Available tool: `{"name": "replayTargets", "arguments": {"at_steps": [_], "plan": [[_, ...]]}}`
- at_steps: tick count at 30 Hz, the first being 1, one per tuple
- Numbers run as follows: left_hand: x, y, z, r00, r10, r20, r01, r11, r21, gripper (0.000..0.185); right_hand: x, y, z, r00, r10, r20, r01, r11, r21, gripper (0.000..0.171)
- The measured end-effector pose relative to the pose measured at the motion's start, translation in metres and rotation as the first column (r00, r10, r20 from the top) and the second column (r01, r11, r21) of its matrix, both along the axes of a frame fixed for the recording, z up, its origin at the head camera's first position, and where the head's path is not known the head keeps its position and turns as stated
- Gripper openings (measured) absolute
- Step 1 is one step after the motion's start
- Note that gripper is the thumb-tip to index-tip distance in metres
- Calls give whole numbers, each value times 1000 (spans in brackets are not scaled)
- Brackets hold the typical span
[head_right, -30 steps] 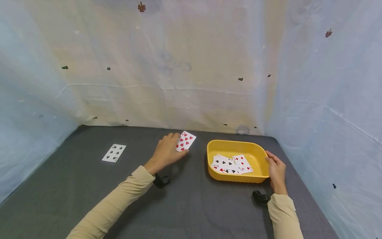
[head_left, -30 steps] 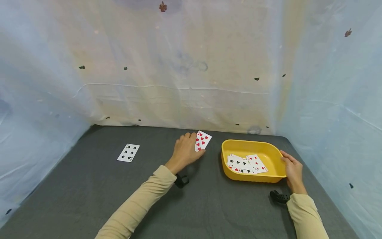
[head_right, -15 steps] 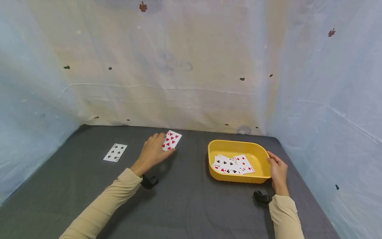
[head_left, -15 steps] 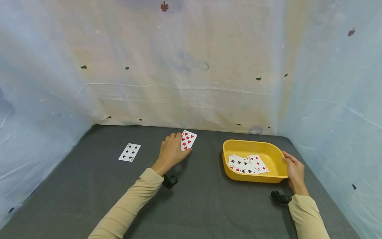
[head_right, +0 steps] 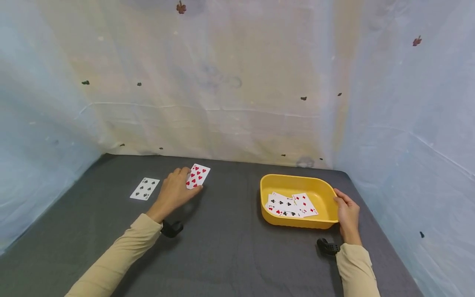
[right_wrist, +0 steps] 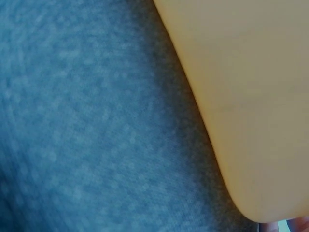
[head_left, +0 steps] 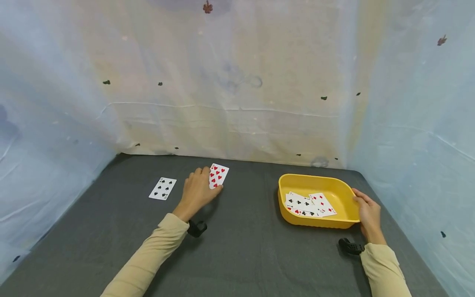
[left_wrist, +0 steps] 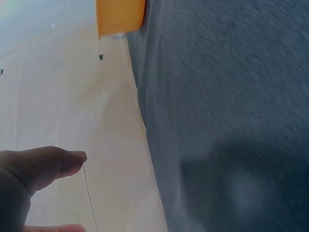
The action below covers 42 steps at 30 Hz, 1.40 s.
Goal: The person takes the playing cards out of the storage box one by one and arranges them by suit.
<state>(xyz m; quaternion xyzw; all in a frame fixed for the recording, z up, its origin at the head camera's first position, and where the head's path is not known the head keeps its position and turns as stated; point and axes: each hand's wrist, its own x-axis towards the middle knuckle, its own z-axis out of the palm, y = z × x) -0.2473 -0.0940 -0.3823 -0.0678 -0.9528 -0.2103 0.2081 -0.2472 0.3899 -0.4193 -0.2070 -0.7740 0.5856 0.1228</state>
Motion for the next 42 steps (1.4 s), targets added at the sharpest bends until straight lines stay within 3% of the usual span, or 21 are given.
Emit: {"name": "replayTargets", "arguments": {"at_steps": [11,22,34,42], "plan": [[4,-29,-13,999,50,12,-50,999,4,53,2,2,-1,1000,12,-6,-12,1000,6,46],[10,-55,-23,994,87,69,-87,996,2,46,3,2,0,1000,11,-9,-11,1000,19,46],[10,-57,-33,986,119,115,-118,993,-9,45,2,1,0,1000,0,-11,0,1000,23,45],[10,-57,-37,970,163,179,-158,986,-44,50,4,2,0,1000,12,-5,-12,1000,28,46]]}}
